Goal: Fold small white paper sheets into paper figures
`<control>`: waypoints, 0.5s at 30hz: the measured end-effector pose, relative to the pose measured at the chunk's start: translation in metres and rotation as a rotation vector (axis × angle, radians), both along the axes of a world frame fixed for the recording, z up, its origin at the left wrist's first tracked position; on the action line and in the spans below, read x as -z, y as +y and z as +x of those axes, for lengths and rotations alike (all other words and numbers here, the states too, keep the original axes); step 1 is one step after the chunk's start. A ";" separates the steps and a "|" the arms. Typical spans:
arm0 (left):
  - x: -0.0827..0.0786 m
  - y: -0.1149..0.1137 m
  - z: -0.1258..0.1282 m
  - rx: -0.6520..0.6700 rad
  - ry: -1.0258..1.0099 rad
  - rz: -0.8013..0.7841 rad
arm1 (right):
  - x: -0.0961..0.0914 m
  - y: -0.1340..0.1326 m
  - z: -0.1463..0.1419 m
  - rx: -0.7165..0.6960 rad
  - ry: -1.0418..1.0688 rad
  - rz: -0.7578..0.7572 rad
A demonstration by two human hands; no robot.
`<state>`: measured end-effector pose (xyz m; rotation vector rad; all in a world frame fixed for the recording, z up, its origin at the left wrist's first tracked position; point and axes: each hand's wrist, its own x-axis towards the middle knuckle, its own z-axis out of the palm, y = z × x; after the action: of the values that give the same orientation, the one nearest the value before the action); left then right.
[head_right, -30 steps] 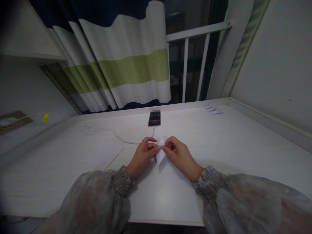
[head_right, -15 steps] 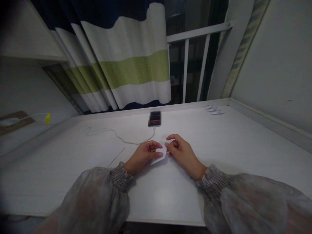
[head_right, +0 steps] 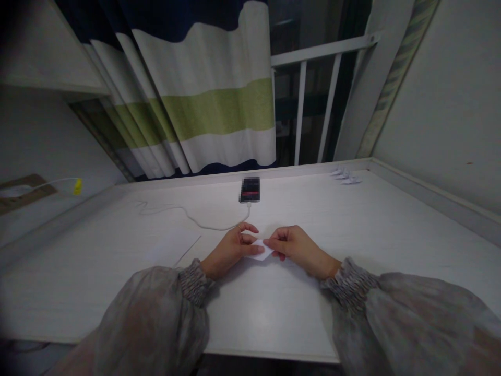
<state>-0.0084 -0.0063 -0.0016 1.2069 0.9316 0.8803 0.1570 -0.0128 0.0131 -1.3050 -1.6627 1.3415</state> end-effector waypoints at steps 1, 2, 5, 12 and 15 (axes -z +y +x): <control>0.000 0.000 0.000 -0.016 -0.002 0.006 | 0.001 0.000 0.000 0.019 0.002 0.008; 0.001 0.001 0.000 -0.034 -0.006 0.011 | 0.001 0.000 0.000 0.036 0.004 0.015; 0.003 0.002 0.000 -0.074 -0.013 0.021 | 0.004 -0.001 -0.001 0.068 -0.016 0.023; 0.010 0.008 -0.004 0.041 0.079 0.113 | 0.006 -0.006 -0.005 0.037 -0.219 0.062; 0.013 0.010 -0.006 0.081 0.131 0.173 | 0.007 -0.006 -0.005 0.012 -0.301 0.096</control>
<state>-0.0142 0.0032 -0.0147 1.4552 0.9186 0.8372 0.1519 -0.0192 0.0061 -1.5145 -1.8897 1.0833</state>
